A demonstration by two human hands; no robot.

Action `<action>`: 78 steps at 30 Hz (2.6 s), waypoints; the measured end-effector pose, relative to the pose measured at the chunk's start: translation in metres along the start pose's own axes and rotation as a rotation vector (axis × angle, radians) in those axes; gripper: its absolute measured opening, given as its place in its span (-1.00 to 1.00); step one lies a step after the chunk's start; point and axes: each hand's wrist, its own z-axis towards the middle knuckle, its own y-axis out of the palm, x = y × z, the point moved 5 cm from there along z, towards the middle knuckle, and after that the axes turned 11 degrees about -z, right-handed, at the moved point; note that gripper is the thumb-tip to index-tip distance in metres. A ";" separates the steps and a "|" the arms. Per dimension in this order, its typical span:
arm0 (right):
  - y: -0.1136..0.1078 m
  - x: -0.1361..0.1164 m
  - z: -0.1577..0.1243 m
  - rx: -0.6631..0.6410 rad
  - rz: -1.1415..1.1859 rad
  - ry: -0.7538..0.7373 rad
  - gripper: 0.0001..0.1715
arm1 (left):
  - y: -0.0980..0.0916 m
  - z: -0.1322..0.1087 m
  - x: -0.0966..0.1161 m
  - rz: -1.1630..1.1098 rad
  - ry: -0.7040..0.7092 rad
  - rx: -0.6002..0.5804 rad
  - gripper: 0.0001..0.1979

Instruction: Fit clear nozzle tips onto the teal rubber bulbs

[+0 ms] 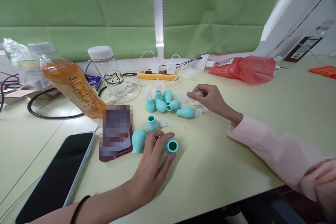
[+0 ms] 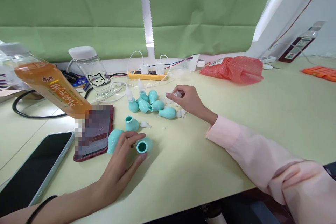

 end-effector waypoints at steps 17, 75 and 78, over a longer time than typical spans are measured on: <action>0.002 0.060 0.025 -0.169 -0.743 0.022 -0.52 | 0.001 0.004 -0.009 -0.121 -0.070 0.077 -0.74; 0.032 -0.092 -0.117 -0.775 0.049 -0.584 -0.72 | 0.010 -0.003 0.012 -0.056 0.291 -0.187 -0.73; 0.031 -0.093 -0.115 -0.813 0.104 -0.671 -0.76 | 0.011 -0.004 0.012 -0.072 0.268 -0.238 -0.71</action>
